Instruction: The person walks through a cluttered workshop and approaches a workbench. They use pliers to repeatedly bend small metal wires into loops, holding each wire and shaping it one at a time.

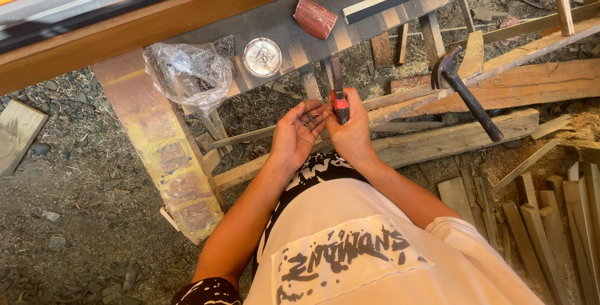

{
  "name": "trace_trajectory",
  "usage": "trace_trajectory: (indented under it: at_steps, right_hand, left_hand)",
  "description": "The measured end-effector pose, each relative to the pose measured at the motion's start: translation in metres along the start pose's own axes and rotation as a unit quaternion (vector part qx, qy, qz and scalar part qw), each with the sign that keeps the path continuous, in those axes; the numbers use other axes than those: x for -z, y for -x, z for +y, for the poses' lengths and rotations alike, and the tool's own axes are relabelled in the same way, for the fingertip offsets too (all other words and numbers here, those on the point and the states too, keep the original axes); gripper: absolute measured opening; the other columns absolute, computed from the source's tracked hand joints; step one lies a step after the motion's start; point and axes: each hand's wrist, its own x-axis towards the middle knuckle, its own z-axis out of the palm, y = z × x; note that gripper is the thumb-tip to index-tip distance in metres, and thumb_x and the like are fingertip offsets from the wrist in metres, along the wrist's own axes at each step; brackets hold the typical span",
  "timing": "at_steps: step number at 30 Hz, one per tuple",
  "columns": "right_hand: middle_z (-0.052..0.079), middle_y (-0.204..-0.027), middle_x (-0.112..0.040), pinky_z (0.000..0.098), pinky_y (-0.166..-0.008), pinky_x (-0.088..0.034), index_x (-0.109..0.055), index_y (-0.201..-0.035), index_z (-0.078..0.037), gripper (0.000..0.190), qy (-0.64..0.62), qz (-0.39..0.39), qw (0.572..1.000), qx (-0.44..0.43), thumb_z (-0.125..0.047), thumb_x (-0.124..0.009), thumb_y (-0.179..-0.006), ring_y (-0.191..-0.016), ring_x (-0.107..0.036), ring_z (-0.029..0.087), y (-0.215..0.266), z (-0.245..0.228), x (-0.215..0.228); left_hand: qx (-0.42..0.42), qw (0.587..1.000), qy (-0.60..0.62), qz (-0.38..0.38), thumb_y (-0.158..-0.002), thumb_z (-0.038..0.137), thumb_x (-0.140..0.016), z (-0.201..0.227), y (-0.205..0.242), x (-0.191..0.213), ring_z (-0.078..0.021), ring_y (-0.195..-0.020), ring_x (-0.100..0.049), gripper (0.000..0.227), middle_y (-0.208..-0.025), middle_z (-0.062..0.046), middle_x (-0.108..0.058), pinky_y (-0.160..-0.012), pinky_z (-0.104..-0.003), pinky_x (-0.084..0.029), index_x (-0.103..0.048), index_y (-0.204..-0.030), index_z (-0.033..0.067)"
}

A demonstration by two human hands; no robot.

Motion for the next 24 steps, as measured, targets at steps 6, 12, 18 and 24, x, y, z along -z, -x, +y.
trace_trajectory:
  at_steps: [6,12,18,24]
  right_hand:
    - [0.001,-0.085,-0.056,0.0248,-0.063,-0.045,-0.05,-0.115,-0.006,0.029,0.021,-0.013,0.998,-0.062,0.005,-0.063,-0.092,-0.073,-0.052,0.007,0.001,-0.003,0.016]
    - [0.008,-0.106,-0.068,0.0285,-0.08,-0.056,-0.052,-0.126,-0.003,0.036,-0.107,-0.087,0.975,-0.172,0.006,-0.057,-0.091,-0.089,-0.068,0.014,0.0,0.012,0.026]
    - [0.011,-0.127,-0.065,0.0359,-0.097,-0.054,-0.05,-0.142,-0.003,0.06,-0.11,-0.203,0.941,-0.246,0.009,-0.051,-0.083,-0.112,-0.067,0.021,0.01,0.021,0.038]
    - [0.01,-0.125,-0.066,0.0358,-0.098,-0.053,-0.052,-0.137,-0.004,0.057,-0.065,-0.22,0.947,-0.227,0.008,-0.05,-0.082,-0.113,-0.067,0.021,0.017,0.021,0.034]
  left_hand:
    - [-0.02,0.98,-0.196,0.006,-0.097,0.019,-0.07,0.0,0.014,0.002,-0.0122,-0.071,-0.058,0.015,-0.079,-0.002,-0.063,-0.067,-0.028,-0.046,-0.066,-0.094,0.0046]
    - [-0.094,0.96,-0.259,0.044,-0.096,0.014,-0.072,0.011,0.015,-0.012,-0.0062,-0.057,-0.049,0.013,-0.07,0.002,-0.059,-0.051,-0.021,-0.037,-0.066,-0.089,0.0051]
    - [-0.198,0.929,-0.307,0.06,-0.097,0.015,-0.072,0.03,0.01,-0.024,-0.0032,-0.062,-0.045,0.014,-0.075,0.005,-0.058,-0.054,-0.021,-0.037,-0.066,-0.09,0.0037]
    - [-0.227,0.901,-0.367,0.041,-0.097,0.014,-0.073,0.024,0.007,-0.025,-0.0029,-0.072,-0.049,0.014,-0.082,0.004,-0.062,-0.065,-0.02,-0.042,-0.068,-0.091,0.0019]
